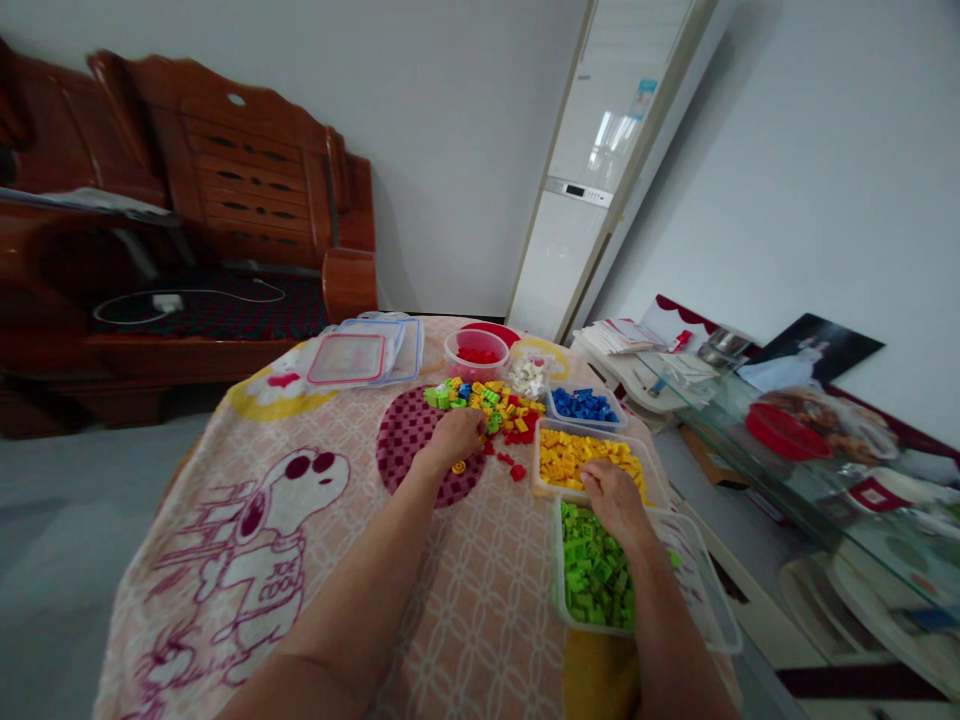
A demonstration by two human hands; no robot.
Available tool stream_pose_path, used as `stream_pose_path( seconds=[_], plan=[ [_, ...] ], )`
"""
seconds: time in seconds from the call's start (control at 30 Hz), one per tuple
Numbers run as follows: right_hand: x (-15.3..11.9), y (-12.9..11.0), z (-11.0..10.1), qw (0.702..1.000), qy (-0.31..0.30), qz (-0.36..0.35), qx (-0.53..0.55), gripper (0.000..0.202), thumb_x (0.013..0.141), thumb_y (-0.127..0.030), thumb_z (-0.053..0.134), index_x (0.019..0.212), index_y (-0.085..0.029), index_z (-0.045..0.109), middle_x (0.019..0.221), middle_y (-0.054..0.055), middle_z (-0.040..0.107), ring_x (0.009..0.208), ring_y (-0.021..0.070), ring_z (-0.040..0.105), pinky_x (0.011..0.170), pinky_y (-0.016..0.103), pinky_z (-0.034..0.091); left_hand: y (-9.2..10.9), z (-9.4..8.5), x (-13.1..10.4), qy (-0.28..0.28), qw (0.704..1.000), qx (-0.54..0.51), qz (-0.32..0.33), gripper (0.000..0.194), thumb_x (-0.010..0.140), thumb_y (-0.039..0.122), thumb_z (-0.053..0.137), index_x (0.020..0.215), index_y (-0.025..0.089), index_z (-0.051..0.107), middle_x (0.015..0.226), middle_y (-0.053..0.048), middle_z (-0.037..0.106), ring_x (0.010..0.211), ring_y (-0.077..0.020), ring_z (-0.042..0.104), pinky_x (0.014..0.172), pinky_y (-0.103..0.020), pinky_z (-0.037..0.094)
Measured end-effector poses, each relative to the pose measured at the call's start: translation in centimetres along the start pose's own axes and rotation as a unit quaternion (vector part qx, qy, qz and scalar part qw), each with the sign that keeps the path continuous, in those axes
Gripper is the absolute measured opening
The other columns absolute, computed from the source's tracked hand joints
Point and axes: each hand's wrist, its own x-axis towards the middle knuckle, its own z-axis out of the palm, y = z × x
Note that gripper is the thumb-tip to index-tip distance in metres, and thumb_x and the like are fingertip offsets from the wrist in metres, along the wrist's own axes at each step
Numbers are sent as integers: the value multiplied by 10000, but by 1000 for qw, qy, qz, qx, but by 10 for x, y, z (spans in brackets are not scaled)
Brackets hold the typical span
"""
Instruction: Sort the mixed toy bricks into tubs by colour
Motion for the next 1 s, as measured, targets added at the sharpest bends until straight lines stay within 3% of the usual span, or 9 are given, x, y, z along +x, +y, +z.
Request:
stream_pose_path(
  seconds=[0.13, 0.37, 0.6, 0.77, 0.93, 1.0],
  plan=[
    [0, 0, 0, 1000, 2, -4, 4, 270, 905, -189, 458, 836, -163, 717, 909, 81, 706, 908, 180, 624, 847, 261, 414, -7, 0, 3, 2, 999, -43, 11, 164, 626, 90, 629, 751, 169, 699, 762, -21, 696, 703, -140, 604, 629, -211, 415],
    [0, 0, 0, 1000, -7, 5, 0, 264, 900, -181, 458, 854, -153, 717, 928, 87, 707, 914, 190, 623, 849, 272, 412, -13, -3, 9, -11, 978, -206, -2, 151, 614, 153, 658, 758, 140, 701, 687, 0, 685, 646, -132, 605, 607, -213, 447],
    [0, 1, -1, 1000, -17, 5, 4, 285, 908, -190, 440, 862, -149, 719, 924, 91, 702, 914, 186, 621, 836, 267, 403, -10, -1, 8, -74, 896, -439, 2, 280, 680, 247, 658, 921, 112, 707, 637, 12, 646, 539, -82, 532, 532, -187, 418],
    [0, -1, -3, 1000, -23, 8, 3, 291, 917, -203, 434, 860, -153, 714, 924, 89, 699, 919, 181, 612, 845, 260, 395, 11, -3, 4, -69, 871, -487, 7, 244, 684, 243, 671, 882, 106, 706, 666, 16, 648, 542, -63, 521, 542, -172, 415],
    [1, -2, -3, 999, -30, 12, -3, 281, 916, -200, 441, 856, -151, 711, 913, 89, 698, 895, 182, 615, 823, 261, 396, 46, 16, 3, -111, 871, -477, 41, 263, 690, 222, 646, 913, 95, 703, 702, -1, 674, 565, -82, 570, 577, -193, 460],
    [1, -1, -3, 999, -31, 11, 0, 278, 915, -198, 444, 867, -153, 713, 926, 89, 701, 908, 182, 618, 832, 262, 395, 54, 21, 3, -116, 885, -444, 70, 298, 687, 215, 640, 955, 103, 709, 751, -17, 699, 620, -103, 604, 610, -203, 478]
  ],
)
